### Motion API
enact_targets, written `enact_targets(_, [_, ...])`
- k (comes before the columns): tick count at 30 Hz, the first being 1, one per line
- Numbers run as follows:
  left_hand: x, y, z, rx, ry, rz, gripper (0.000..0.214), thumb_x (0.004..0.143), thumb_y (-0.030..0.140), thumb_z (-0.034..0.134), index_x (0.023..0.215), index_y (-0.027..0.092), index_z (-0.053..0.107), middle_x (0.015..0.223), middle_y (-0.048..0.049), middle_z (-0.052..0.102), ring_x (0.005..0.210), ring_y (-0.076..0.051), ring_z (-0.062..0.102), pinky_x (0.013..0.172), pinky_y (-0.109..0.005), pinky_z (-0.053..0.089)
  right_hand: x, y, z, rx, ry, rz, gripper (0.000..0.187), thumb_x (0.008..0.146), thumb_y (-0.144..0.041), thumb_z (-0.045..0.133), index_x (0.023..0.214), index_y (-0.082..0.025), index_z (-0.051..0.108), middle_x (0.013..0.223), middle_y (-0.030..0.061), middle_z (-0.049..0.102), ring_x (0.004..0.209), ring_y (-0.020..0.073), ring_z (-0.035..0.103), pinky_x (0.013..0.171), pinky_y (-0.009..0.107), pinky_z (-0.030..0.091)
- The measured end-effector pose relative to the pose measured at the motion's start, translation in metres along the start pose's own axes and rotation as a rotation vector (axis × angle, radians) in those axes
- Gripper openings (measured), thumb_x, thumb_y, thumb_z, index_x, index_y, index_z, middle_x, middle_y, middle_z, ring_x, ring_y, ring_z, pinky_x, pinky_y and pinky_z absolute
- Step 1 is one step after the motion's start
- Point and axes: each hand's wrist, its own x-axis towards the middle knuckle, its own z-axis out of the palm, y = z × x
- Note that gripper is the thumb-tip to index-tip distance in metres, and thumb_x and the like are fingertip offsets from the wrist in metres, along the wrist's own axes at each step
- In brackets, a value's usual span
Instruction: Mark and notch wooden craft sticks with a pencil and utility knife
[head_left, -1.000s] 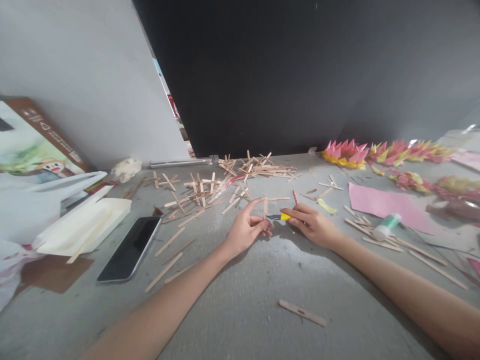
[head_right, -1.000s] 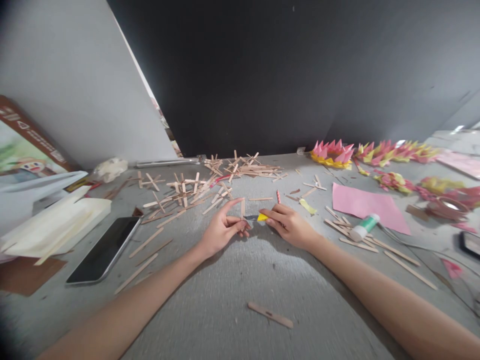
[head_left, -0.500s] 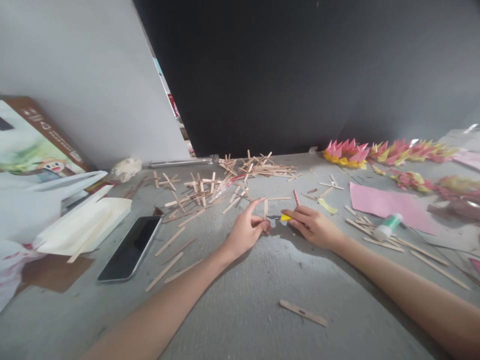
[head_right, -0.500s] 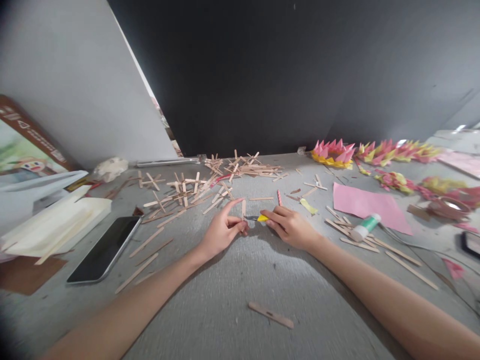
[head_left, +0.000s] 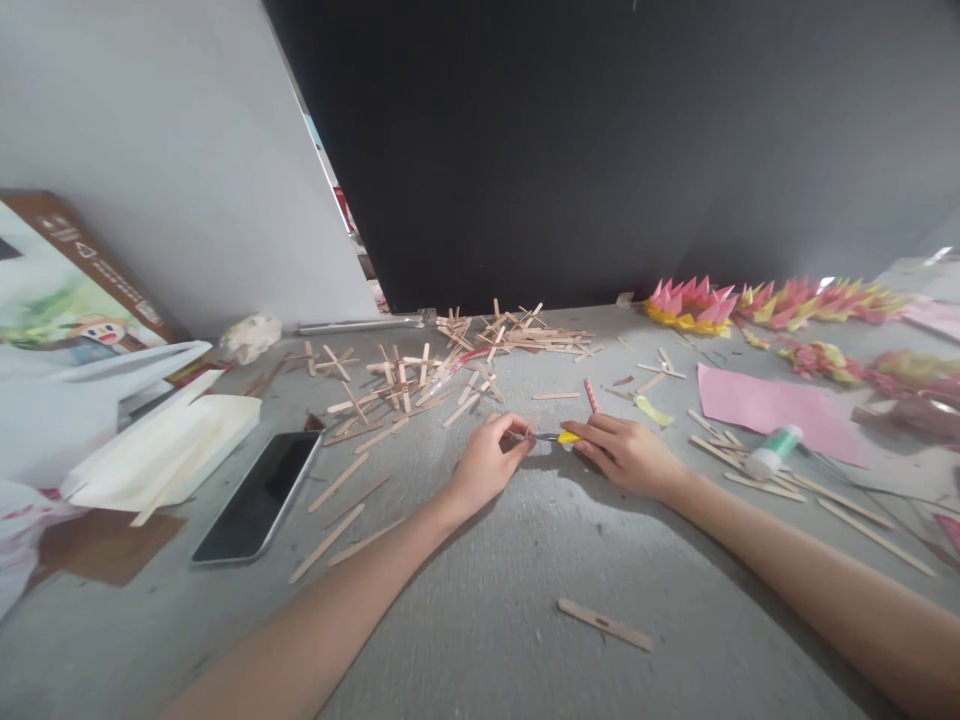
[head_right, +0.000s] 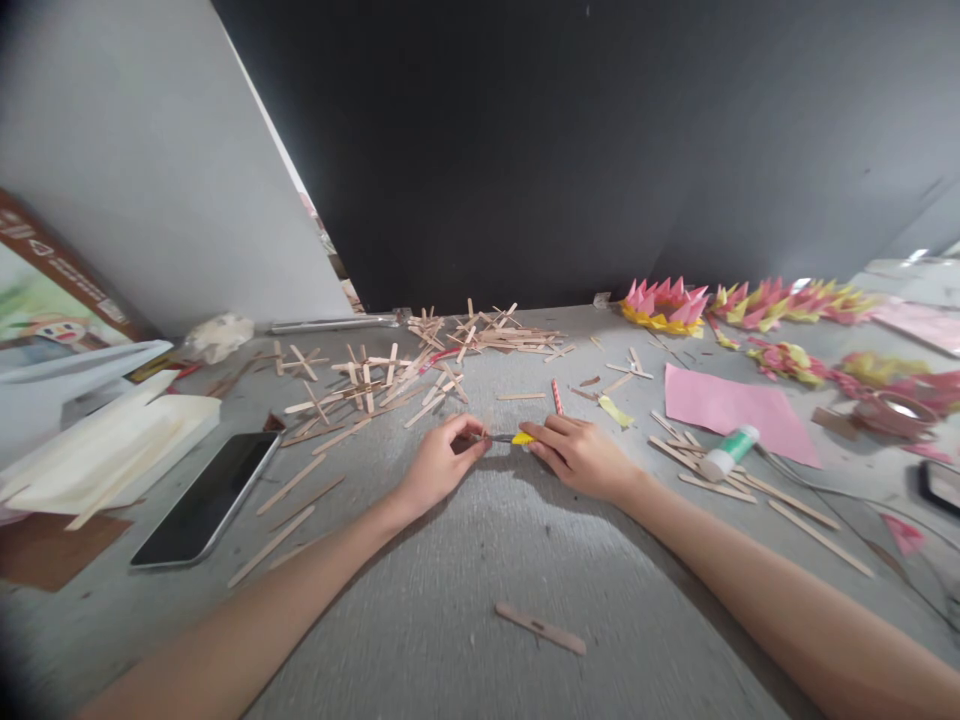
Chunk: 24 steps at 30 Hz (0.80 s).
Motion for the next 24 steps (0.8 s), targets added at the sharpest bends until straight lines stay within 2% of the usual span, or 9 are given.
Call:
enact_targets(4, [0.0006,-0.0019,-0.0001,0.001,-0.020,0.000,0.009,0.091,0.030,0.068,0.090,0.020,0.066,0.094,-0.0051,0.071,0.091,-0.022,0.067,0.085,-0.033,0.049,0.0000,0.0007,0.0010,0.010,0.012,-0.024,0.040,0.111,-0.034,0.040,0.139,-0.017,0.064,0.099,0.0117,0.069,0.088,0.0217,0.068,0.078,0.035,0.056])
enact_targets(6, [0.0007,-0.0023,0.0008,-0.050,-0.051,-0.012,0.011,0.090,0.027,0.067,0.099,0.021,0.067,0.092,-0.0040,0.072,0.089,-0.021,0.068,0.084,-0.033,0.049,-0.0001,0.0016,0.0021,0.009,0.017,-0.031,0.040,0.111,-0.034,0.041,0.140,-0.017,0.063,0.099,0.0111,0.069,0.088,0.0213,0.068,0.079,0.035,0.056])
enact_targets(10, [0.0009,-0.0042,0.0035,-0.112,-0.052,-0.027,0.036,0.086,0.019,0.067,0.121,0.022,0.062,0.083,0.0012,0.068,0.078,-0.017,0.065,0.080,-0.030,0.048,-0.0006,0.0028,0.0036,0.007,0.014,-0.031,0.040,0.111,-0.035,0.042,0.142,-0.019,0.062,0.097,0.0100,0.068,0.087,0.0208,0.068,0.078,0.034,0.056])
enact_targets(16, [0.0021,-0.0067,0.0053,-0.223,-0.050,-0.017,0.032,0.084,0.020,0.067,0.116,0.020,0.060,0.076,0.0039,0.058,0.072,-0.015,0.059,0.073,-0.028,0.045,0.0004,0.0029,0.0029,0.054,0.021,-0.038,0.040,0.110,-0.033,0.043,0.143,-0.020,0.061,0.097,0.0093,0.066,0.086,0.0203,0.066,0.079,0.035,0.056])
enact_targets(24, [0.0021,-0.0050,0.0041,-0.310,-0.044,-0.022,0.035,0.086,0.029,0.071,0.117,0.019,0.060,0.073,0.0037,0.058,0.069,-0.014,0.058,0.070,-0.027,0.045,0.0008,0.0018,0.0006,0.110,0.048,-0.031,0.039,0.110,-0.032,0.045,0.143,-0.023,0.062,0.096,0.0082,0.064,0.084,0.0199,0.064,0.078,0.035,0.056])
